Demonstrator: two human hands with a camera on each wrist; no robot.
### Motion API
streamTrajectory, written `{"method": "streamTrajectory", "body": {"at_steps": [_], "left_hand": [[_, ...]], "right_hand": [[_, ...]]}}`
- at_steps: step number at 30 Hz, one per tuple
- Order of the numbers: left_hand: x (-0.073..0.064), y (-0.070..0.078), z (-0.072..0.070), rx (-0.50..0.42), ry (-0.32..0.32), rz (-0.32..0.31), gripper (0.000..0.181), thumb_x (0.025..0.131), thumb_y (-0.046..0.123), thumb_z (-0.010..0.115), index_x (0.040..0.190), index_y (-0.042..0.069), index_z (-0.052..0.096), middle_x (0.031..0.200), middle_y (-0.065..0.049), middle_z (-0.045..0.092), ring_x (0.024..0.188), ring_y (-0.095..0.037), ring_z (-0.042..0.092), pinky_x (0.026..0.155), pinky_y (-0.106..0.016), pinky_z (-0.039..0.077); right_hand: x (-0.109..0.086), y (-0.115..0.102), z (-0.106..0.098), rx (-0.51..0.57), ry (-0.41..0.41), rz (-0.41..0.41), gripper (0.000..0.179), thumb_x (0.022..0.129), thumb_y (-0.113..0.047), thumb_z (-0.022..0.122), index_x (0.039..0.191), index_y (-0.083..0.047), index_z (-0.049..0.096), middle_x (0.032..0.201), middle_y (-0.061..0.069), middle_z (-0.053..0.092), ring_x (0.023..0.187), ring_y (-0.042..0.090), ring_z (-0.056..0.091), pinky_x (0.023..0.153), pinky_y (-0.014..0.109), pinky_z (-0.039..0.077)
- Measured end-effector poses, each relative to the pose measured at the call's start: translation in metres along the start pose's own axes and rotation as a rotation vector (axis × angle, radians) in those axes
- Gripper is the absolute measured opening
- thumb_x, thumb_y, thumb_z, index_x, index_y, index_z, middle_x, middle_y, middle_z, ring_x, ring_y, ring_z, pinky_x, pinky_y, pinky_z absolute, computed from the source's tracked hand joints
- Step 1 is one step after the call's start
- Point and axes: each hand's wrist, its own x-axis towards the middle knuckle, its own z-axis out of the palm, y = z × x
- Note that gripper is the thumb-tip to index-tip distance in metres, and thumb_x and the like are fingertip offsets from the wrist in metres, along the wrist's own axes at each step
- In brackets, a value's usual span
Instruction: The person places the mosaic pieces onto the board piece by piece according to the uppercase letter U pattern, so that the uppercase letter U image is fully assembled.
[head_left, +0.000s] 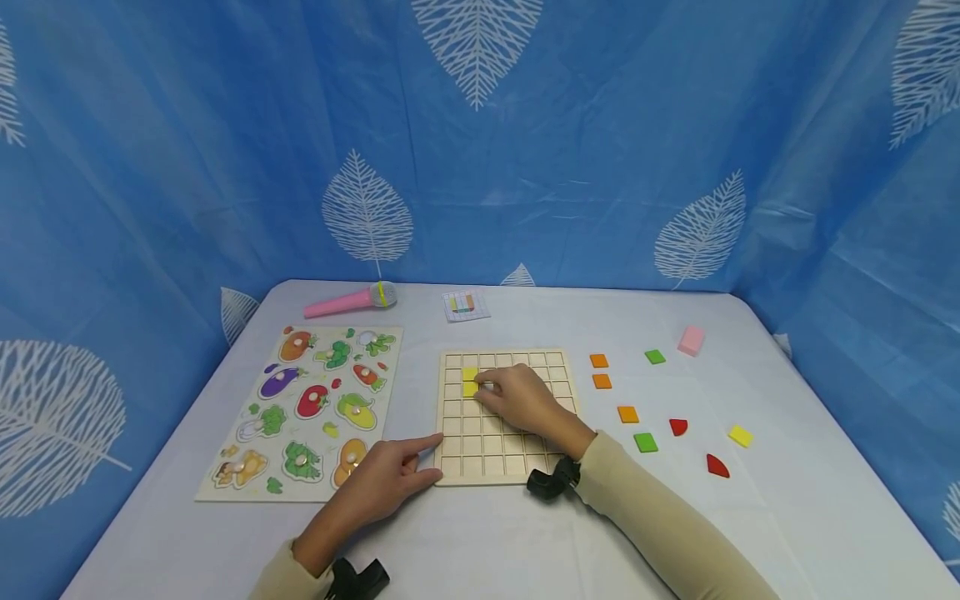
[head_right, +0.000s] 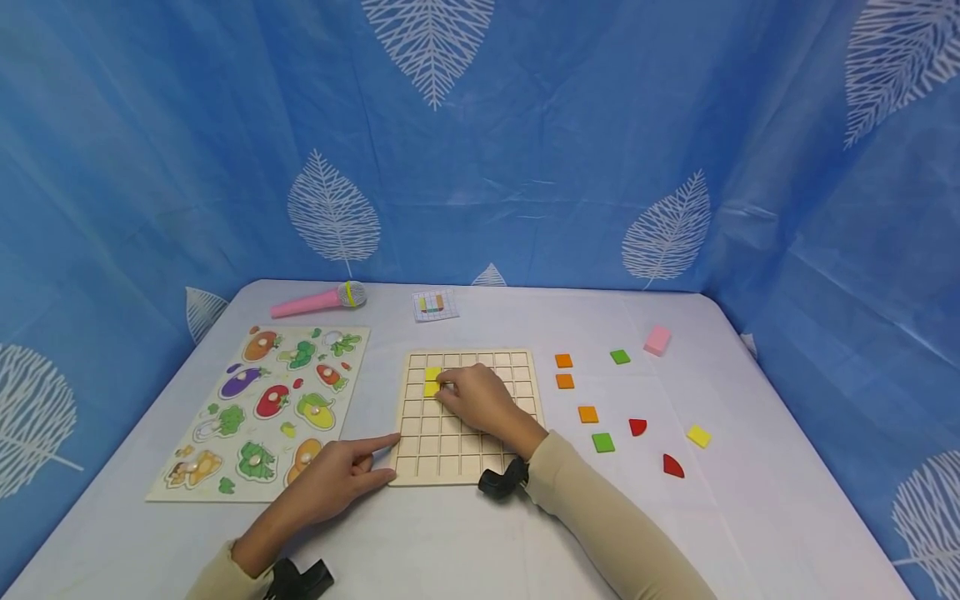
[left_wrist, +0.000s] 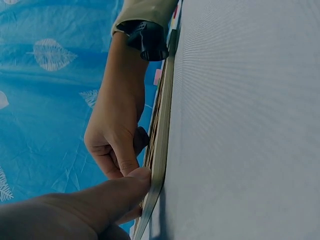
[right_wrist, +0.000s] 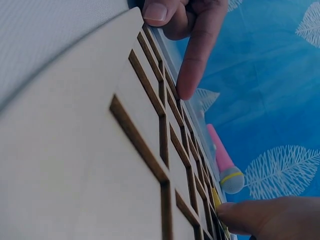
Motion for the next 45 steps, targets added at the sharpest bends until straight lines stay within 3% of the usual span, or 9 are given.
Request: {"method": "streamTrajectory", "body": {"at_steps": [15, 22, 29, 33, 39, 45], "left_hand": [[0.000, -0.001, 0.001, 0.000, -0.005, 0.000, 0.050, 0.093, 0.027, 0.078, 0.138, 0.010, 0.066, 0.054, 0.010, 0.042, 0.047, -0.003, 0.033, 0.047, -0.023, 0.026], [0.000, -0.001, 0.002, -0.006, 0.000, -0.005, 0.049, 0.092, 0.027, 0.078, 0.137, 0.010, 0.066, 0.054, 0.010, 0.042, 0.047, -0.004, 0.033, 0.047, -0.023, 0.025], [0.000, 0.001, 0.001, 0.000, 0.005, -0.010, 0.049, 0.092, 0.028, 0.078, 0.137, 0.011, 0.067, 0.054, 0.010, 0.042, 0.047, -0.004, 0.033, 0.047, -0.023, 0.026], [-0.001, 0.001, 0.000, -0.009, 0.006, -0.016, 0.050, 0.092, 0.028, 0.078, 0.138, 0.011, 0.066, 0.054, 0.009, 0.041, 0.047, -0.004, 0.032, 0.047, -0.023, 0.026], [-0.002, 0.000, 0.001, -0.004, 0.001, -0.027, 0.050, 0.093, 0.027, 0.078, 0.138, 0.011, 0.066, 0.053, 0.009, 0.041, 0.047, -0.004, 0.032, 0.047, -0.022, 0.026], [-0.001, -0.001, 0.001, -0.018, 0.010, -0.021, 0.050, 0.092, 0.027, 0.079, 0.138, 0.010, 0.066, 0.054, 0.009, 0.041, 0.047, -0.005, 0.032, 0.047, -0.023, 0.025]], "right_hand": [[-0.006, 0.004, 0.001, 0.098, 0.061, 0.030, 0.025, 0.098, -0.022, 0.071, 0.120, -0.011, 0.076, 0.047, -0.012, 0.042, 0.041, 0.003, 0.032, 0.047, 0.024, 0.032], [-0.016, 0.002, -0.008, 0.130, 0.125, 0.000, 0.024, 0.096, -0.022, 0.074, 0.117, -0.010, 0.078, 0.047, -0.012, 0.036, 0.042, 0.004, 0.028, 0.046, 0.025, 0.029], [-0.043, 0.005, -0.022, 0.151, 0.161, 0.020, 0.022, 0.095, -0.024, 0.075, 0.113, -0.011, 0.079, 0.048, -0.015, 0.031, 0.044, 0.001, 0.025, 0.047, 0.024, 0.027], [-0.061, 0.015, -0.030, 0.173, 0.239, 0.033, 0.021, 0.093, -0.023, 0.078, 0.110, -0.011, 0.080, 0.051, -0.015, 0.029, 0.046, 0.001, 0.023, 0.046, 0.023, 0.024], [-0.090, 0.031, -0.040, 0.123, 0.386, 0.040, 0.017, 0.088, -0.018, 0.083, 0.103, -0.011, 0.081, 0.053, -0.018, 0.027, 0.047, 0.000, 0.024, 0.045, 0.023, 0.023], [-0.119, 0.043, -0.055, 0.055, 0.447, 0.109, 0.019, 0.083, -0.013, 0.086, 0.101, -0.012, 0.081, 0.055, -0.017, 0.029, 0.048, 0.001, 0.026, 0.046, 0.023, 0.025]]}}
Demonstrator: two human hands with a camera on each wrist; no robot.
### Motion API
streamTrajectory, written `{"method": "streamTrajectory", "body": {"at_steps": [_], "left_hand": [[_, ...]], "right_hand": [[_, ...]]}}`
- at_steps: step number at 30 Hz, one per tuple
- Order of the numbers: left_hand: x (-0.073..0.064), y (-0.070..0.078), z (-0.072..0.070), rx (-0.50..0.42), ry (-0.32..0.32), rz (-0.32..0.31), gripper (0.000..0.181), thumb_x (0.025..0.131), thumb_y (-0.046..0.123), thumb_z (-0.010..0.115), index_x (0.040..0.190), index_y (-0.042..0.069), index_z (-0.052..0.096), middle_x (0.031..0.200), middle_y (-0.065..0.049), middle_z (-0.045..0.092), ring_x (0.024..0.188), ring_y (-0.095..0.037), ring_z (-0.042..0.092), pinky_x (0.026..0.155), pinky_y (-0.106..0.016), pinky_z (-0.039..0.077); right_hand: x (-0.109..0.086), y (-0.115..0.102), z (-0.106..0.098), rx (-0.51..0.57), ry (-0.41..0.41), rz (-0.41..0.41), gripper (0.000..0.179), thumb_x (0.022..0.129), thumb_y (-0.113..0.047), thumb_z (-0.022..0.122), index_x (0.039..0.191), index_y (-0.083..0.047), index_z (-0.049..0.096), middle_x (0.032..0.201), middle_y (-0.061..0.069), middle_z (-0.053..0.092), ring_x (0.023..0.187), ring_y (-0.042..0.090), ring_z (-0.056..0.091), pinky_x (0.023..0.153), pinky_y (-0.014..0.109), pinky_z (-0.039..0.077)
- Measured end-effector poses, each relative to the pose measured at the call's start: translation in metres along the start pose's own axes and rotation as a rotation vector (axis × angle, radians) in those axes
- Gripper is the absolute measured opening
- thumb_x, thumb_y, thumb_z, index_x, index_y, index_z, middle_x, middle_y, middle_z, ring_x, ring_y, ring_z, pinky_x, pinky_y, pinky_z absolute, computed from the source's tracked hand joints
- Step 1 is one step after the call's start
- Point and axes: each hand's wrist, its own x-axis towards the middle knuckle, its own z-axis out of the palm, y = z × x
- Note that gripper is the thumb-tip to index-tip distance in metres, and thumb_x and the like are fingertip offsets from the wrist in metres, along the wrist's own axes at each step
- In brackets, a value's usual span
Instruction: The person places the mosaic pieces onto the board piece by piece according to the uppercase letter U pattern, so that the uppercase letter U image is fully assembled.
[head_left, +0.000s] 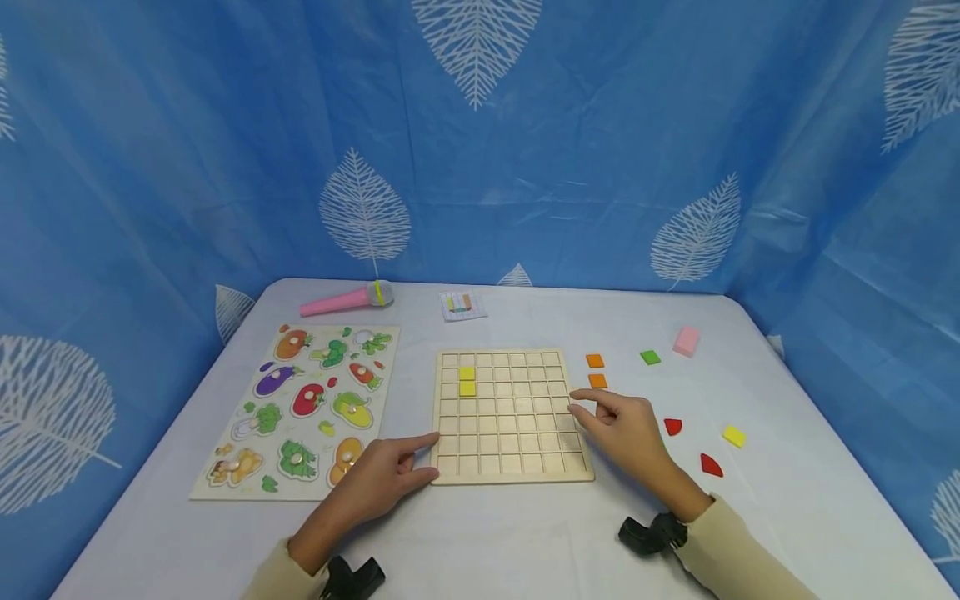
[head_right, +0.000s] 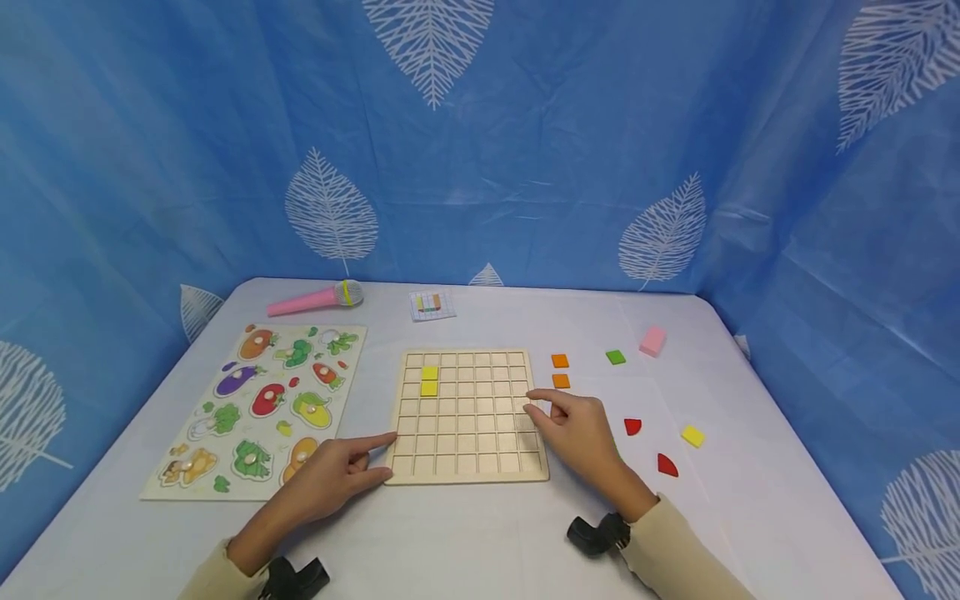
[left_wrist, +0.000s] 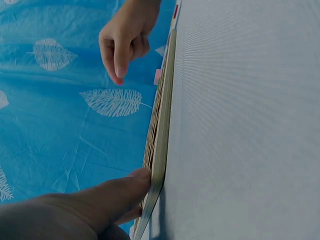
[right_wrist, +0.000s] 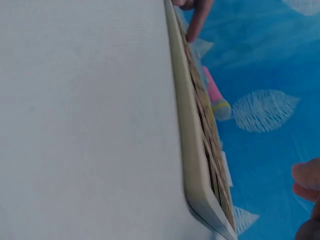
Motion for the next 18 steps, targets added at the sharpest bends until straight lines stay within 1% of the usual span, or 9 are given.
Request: {"method": "streamTrajectory", "body": {"at_steps": [3, 6, 10, 13, 18], "left_hand": [[0.000, 0.000, 0.000, -0.007, -0.002, -0.001, 0.050, 0.092, 0.027, 0.079, 0.137, 0.010, 0.066, 0.054, 0.009, 0.041, 0.047, -0.004, 0.032, 0.047, -0.023, 0.025], [0.000, -0.001, 0.000, -0.008, -0.004, 0.003, 0.051, 0.092, 0.028, 0.079, 0.138, 0.010, 0.066, 0.054, 0.009, 0.041, 0.047, -0.004, 0.031, 0.047, -0.023, 0.025], [0.002, 0.000, 0.000, 0.002, 0.000, 0.013, 0.051, 0.092, 0.027, 0.079, 0.138, 0.010, 0.066, 0.055, 0.009, 0.042, 0.048, -0.004, 0.032, 0.047, -0.023, 0.026], [0.002, 0.001, 0.000, 0.010, -0.001, 0.008, 0.051, 0.091, 0.027, 0.079, 0.138, 0.011, 0.066, 0.055, 0.009, 0.042, 0.048, -0.004, 0.032, 0.048, -0.023, 0.027], [0.003, 0.000, 0.000, -0.002, -0.012, 0.001, 0.051, 0.092, 0.026, 0.079, 0.138, 0.010, 0.065, 0.054, 0.009, 0.041, 0.048, -0.005, 0.032, 0.048, -0.023, 0.027]], "right_hand": [[-0.006, 0.003, -0.014, -0.025, 0.035, 0.025, 0.020, 0.083, -0.012, 0.086, 0.102, -0.012, 0.081, 0.056, -0.015, 0.030, 0.048, 0.002, 0.028, 0.046, 0.023, 0.025], [-0.014, 0.009, -0.028, -0.052, 0.051, 0.056, 0.020, 0.083, -0.012, 0.086, 0.102, -0.011, 0.081, 0.056, -0.013, 0.032, 0.047, 0.002, 0.029, 0.045, 0.023, 0.026], [-0.027, 0.019, -0.045, -0.089, 0.040, 0.131, 0.018, 0.085, -0.013, 0.085, 0.103, -0.011, 0.080, 0.055, -0.012, 0.034, 0.047, 0.003, 0.031, 0.045, 0.024, 0.027], [-0.036, 0.028, -0.059, -0.140, 0.033, 0.189, 0.018, 0.087, -0.016, 0.084, 0.104, -0.011, 0.080, 0.055, -0.010, 0.036, 0.047, 0.005, 0.032, 0.045, 0.025, 0.028], [-0.047, 0.051, -0.085, -0.218, 0.034, 0.285, 0.022, 0.089, -0.019, 0.081, 0.108, -0.008, 0.079, 0.056, -0.005, 0.041, 0.046, 0.010, 0.035, 0.044, 0.027, 0.028]]}}
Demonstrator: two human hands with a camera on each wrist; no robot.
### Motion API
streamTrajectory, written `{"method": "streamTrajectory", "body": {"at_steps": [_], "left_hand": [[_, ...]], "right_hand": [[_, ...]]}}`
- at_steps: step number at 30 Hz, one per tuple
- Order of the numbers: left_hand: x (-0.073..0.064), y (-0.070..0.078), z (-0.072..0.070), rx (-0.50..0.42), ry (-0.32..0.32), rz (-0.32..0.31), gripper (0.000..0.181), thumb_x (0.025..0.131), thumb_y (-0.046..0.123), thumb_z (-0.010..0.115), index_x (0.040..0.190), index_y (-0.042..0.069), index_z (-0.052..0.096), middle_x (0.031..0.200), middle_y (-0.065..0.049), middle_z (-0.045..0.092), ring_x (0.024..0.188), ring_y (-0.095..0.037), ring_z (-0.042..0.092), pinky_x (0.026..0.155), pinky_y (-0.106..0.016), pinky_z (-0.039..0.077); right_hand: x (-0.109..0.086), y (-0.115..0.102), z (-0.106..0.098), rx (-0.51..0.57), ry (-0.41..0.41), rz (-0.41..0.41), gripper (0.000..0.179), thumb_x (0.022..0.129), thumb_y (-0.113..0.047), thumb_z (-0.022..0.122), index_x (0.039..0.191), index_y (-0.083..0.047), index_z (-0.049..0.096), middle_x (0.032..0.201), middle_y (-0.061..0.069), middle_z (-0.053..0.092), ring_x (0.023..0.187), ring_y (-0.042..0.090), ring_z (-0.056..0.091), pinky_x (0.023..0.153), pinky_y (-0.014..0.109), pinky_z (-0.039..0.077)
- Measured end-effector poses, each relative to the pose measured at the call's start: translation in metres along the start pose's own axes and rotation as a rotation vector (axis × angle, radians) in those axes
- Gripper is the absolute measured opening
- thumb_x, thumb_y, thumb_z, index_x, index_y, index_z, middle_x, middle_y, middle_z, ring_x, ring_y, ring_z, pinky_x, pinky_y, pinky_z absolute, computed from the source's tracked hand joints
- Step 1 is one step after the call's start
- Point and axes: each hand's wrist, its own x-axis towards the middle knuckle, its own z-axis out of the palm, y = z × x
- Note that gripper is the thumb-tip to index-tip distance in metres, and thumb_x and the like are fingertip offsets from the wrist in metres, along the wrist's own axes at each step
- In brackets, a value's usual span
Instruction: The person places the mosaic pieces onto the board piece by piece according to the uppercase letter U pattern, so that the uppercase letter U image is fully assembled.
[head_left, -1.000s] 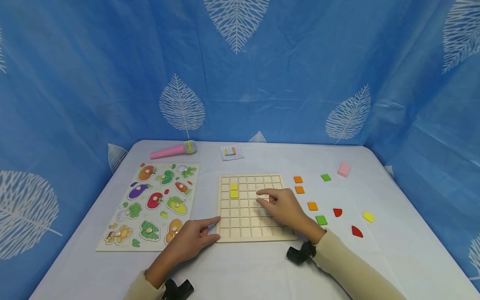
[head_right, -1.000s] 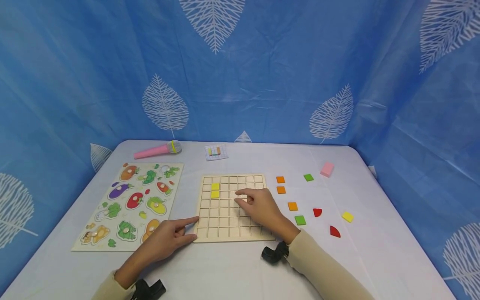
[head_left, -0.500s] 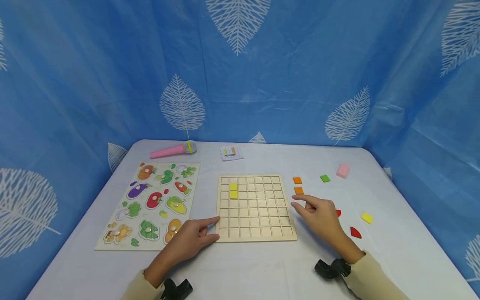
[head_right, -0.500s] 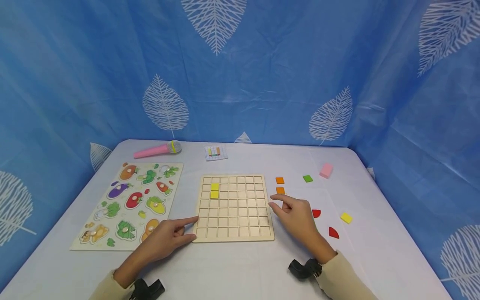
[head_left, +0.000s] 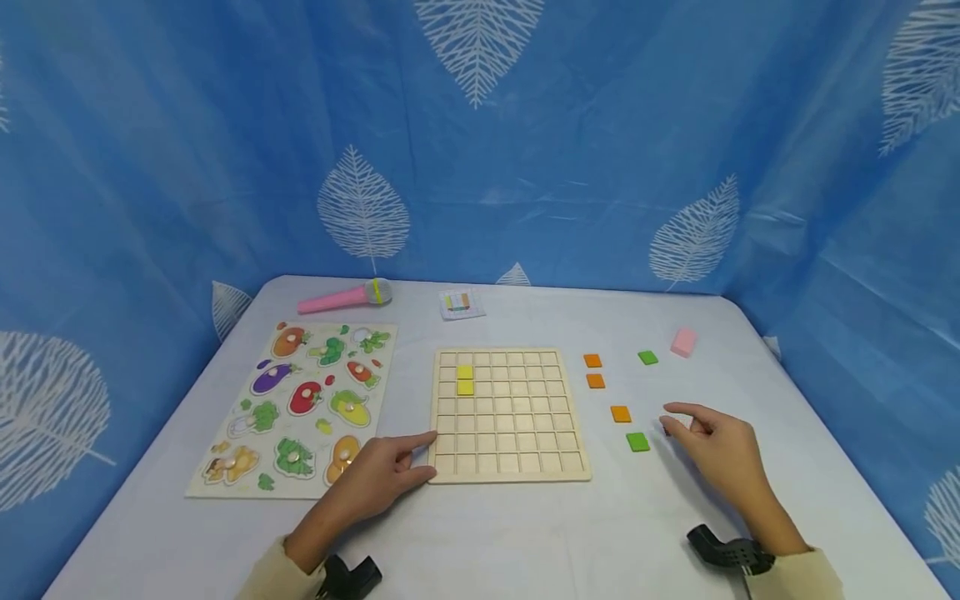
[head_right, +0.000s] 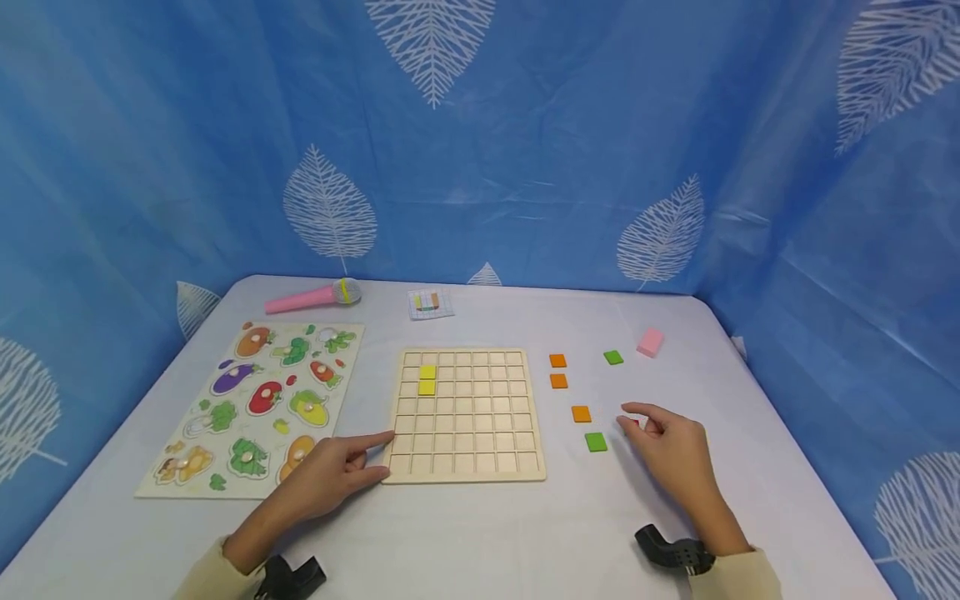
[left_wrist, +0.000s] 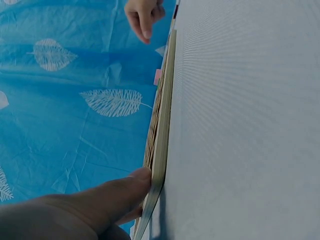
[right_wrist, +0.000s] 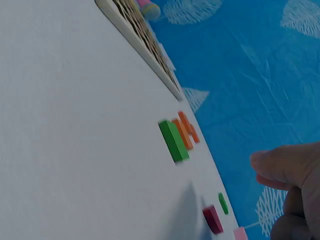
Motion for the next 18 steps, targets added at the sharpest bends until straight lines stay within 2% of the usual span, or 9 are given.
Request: {"method": "streamTrajectory", "body": {"at_steps": [7, 13, 16, 18], "left_hand": [[0.005, 0.000, 0.001, 0.005, -0.007, 0.025, 0.050, 0.092, 0.027, 0.078, 0.138, 0.010, 0.066, 0.056, 0.009, 0.042, 0.049, -0.005, 0.033, 0.048, -0.023, 0.028], [-0.001, -0.002, 0.000, 0.013, 0.006, 0.020, 0.051, 0.092, 0.026, 0.078, 0.138, 0.009, 0.066, 0.055, 0.009, 0.041, 0.048, -0.005, 0.033, 0.047, -0.023, 0.027], [-0.001, -0.004, 0.000, 0.003, 0.005, 0.020, 0.050, 0.092, 0.026, 0.078, 0.138, 0.009, 0.065, 0.055, 0.009, 0.041, 0.048, -0.005, 0.033, 0.047, -0.023, 0.027], [-0.002, -0.005, 0.000, 0.000, 0.007, 0.021, 0.050, 0.093, 0.025, 0.078, 0.138, 0.009, 0.065, 0.055, 0.010, 0.041, 0.048, -0.005, 0.033, 0.047, -0.023, 0.028]], "right_hand": [[-0.018, 0.033, -0.025, -0.082, -0.011, 0.223, 0.037, 0.095, -0.034, 0.075, 0.116, -0.004, 0.076, 0.059, 0.003, 0.044, 0.050, 0.018, 0.037, 0.044, 0.030, 0.028], [-0.026, 0.054, -0.033, -0.139, -0.043, 0.352, 0.044, 0.096, -0.036, 0.072, 0.120, 0.002, 0.073, 0.060, 0.005, 0.043, 0.052, 0.020, 0.037, 0.046, 0.032, 0.028], [-0.025, 0.062, -0.035, -0.164, -0.058, 0.436, 0.049, 0.097, -0.036, 0.070, 0.124, 0.004, 0.069, 0.060, 0.005, 0.041, 0.055, 0.021, 0.038, 0.047, 0.032, 0.029], [-0.024, 0.065, -0.035, -0.172, -0.065, 0.462, 0.051, 0.097, -0.036, 0.070, 0.127, 0.005, 0.067, 0.060, 0.006, 0.041, 0.057, 0.022, 0.039, 0.048, 0.032, 0.029]]}}
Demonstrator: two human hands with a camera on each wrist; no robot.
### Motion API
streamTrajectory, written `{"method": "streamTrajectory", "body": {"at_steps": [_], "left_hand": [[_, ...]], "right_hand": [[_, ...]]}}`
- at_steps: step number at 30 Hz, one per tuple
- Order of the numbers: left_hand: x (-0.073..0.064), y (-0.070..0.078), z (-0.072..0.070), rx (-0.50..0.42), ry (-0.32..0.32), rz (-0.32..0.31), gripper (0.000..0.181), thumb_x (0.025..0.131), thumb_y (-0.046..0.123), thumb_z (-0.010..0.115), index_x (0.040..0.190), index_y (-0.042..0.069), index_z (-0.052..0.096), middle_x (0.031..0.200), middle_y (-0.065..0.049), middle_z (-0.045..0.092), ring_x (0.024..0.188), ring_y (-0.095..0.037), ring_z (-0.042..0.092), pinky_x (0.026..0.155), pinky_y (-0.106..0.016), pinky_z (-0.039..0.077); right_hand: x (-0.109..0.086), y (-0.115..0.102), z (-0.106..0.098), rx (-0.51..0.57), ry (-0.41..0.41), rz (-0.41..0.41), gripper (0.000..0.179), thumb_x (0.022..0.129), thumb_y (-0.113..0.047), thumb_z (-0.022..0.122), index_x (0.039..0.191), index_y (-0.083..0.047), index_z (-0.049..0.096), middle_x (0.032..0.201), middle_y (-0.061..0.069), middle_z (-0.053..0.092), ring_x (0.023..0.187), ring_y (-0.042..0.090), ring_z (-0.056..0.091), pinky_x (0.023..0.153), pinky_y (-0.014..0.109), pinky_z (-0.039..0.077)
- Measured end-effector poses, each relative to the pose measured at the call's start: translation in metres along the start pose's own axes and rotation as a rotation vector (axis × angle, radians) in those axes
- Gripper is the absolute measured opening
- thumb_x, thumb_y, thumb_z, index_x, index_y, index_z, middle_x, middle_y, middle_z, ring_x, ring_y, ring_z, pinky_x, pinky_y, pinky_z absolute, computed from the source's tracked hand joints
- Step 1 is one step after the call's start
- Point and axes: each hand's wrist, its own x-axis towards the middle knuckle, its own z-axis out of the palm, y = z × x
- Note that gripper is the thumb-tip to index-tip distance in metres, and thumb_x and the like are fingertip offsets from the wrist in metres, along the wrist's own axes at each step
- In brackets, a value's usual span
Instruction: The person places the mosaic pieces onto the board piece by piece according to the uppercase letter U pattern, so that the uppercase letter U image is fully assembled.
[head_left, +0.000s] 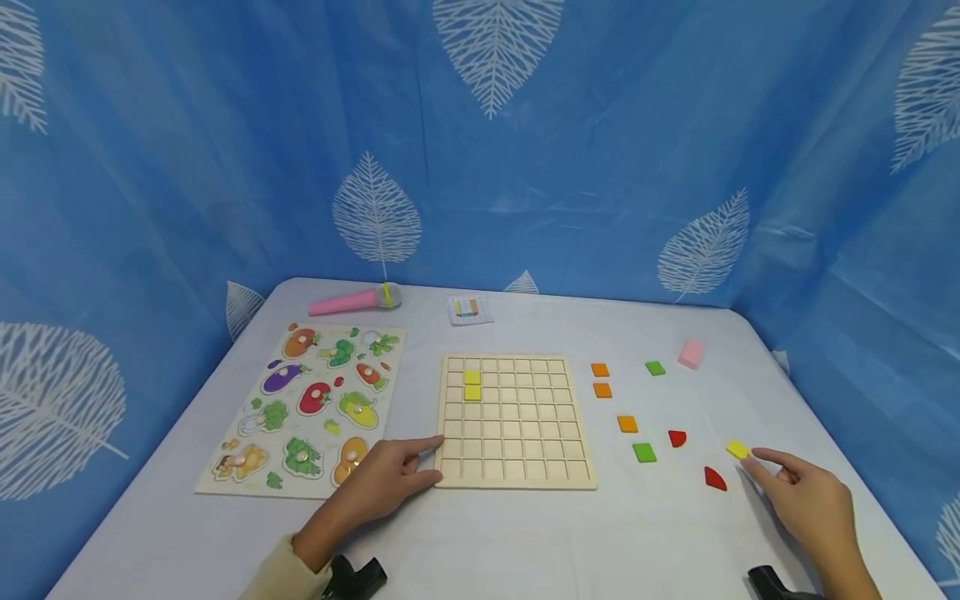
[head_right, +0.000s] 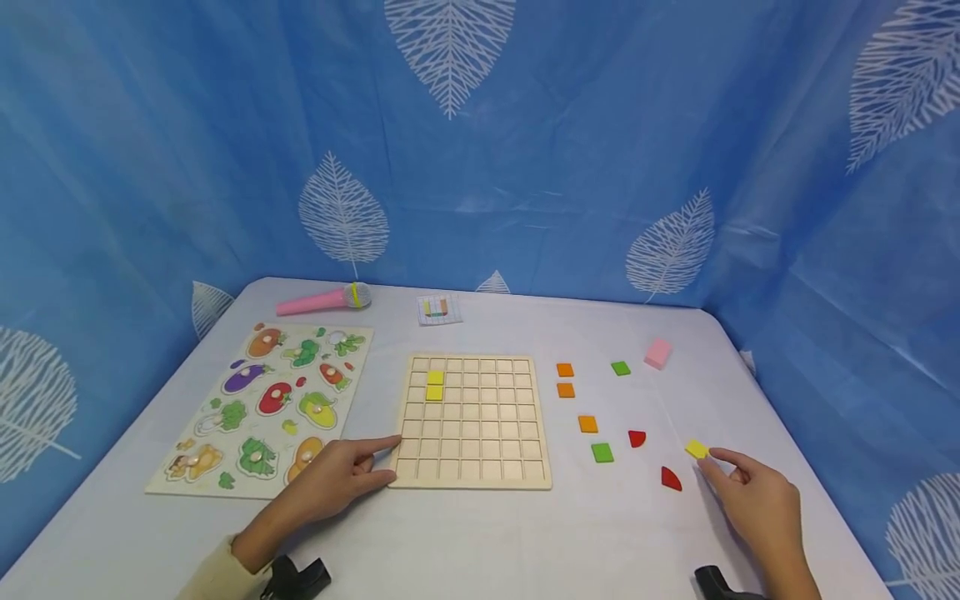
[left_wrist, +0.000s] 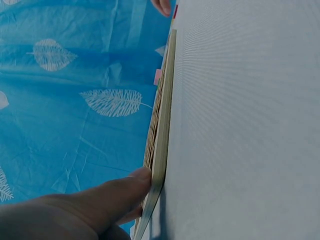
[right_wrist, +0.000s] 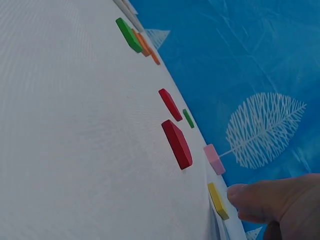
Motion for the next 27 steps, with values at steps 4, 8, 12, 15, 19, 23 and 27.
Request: {"method": "streamTrajectory", "body": {"at_steps": [4, 8, 12, 15, 19, 23, 27], "left_hand": [[0.001, -0.001, 0.000, 0.006, 0.003, -0.002, 0.050, 0.092, 0.025, 0.078, 0.138, 0.009, 0.065, 0.055, 0.009, 0.041, 0.047, -0.004, 0.032, 0.047, -0.023, 0.027], [0.001, 0.000, 0.000, 0.006, 0.008, -0.004, 0.051, 0.092, 0.025, 0.079, 0.138, 0.009, 0.066, 0.054, 0.009, 0.041, 0.048, -0.004, 0.032, 0.047, -0.023, 0.026], [0.001, 0.001, 0.000, 0.001, 0.014, -0.008, 0.051, 0.091, 0.025, 0.079, 0.137, 0.009, 0.066, 0.054, 0.009, 0.041, 0.048, -0.005, 0.032, 0.048, -0.023, 0.026], [0.001, 0.002, 0.000, -0.005, 0.014, -0.012, 0.051, 0.091, 0.025, 0.079, 0.138, 0.008, 0.066, 0.054, 0.009, 0.041, 0.048, -0.005, 0.032, 0.048, -0.023, 0.026], [0.000, 0.001, 0.000, -0.011, 0.006, -0.014, 0.052, 0.092, 0.025, 0.079, 0.138, 0.008, 0.065, 0.054, 0.009, 0.041, 0.048, -0.004, 0.032, 0.047, -0.022, 0.026], [0.000, 0.001, 0.000, -0.015, 0.008, -0.003, 0.051, 0.092, 0.026, 0.079, 0.138, 0.008, 0.065, 0.054, 0.009, 0.042, 0.047, -0.004, 0.032, 0.047, -0.023, 0.026], [0.001, 0.001, 0.001, -0.023, 0.007, 0.004, 0.051, 0.092, 0.026, 0.079, 0.138, 0.008, 0.066, 0.054, 0.009, 0.042, 0.047, -0.004, 0.032, 0.047, -0.023, 0.026]], "right_hand": [[0.002, 0.003, 0.002, -0.014, -0.004, -0.007, 0.053, 0.096, -0.036, 0.070, 0.129, 0.006, 0.065, 0.060, 0.006, 0.040, 0.058, 0.022, 0.039, 0.049, 0.032, 0.029], [0.003, 0.003, 0.005, -0.017, 0.000, -0.015, 0.052, 0.096, -0.035, 0.070, 0.129, 0.005, 0.066, 0.061, 0.006, 0.041, 0.060, 0.023, 0.039, 0.050, 0.033, 0.029], [0.003, 0.002, 0.006, -0.025, 0.009, -0.036, 0.050, 0.096, -0.033, 0.070, 0.128, 0.005, 0.066, 0.061, 0.006, 0.041, 0.059, 0.023, 0.039, 0.049, 0.032, 0.029], [0.003, 0.002, 0.007, -0.035, 0.027, -0.072, 0.049, 0.096, -0.031, 0.071, 0.127, 0.006, 0.066, 0.061, 0.005, 0.041, 0.057, 0.022, 0.038, 0.048, 0.032, 0.029], [0.006, 0.004, 0.008, -0.043, 0.037, -0.103, 0.047, 0.096, -0.030, 0.071, 0.126, 0.007, 0.066, 0.060, 0.005, 0.040, 0.055, 0.021, 0.036, 0.047, 0.032, 0.028], [0.007, 0.005, 0.010, -0.051, 0.039, -0.103, 0.044, 0.097, -0.027, 0.070, 0.124, 0.007, 0.067, 0.059, 0.004, 0.040, 0.055, 0.021, 0.036, 0.047, 0.032, 0.028], [0.006, 0.005, 0.010, -0.054, 0.049, -0.096, 0.042, 0.097, -0.026, 0.070, 0.122, 0.008, 0.068, 0.059, 0.004, 0.041, 0.055, 0.021, 0.037, 0.047, 0.032, 0.028]]}}
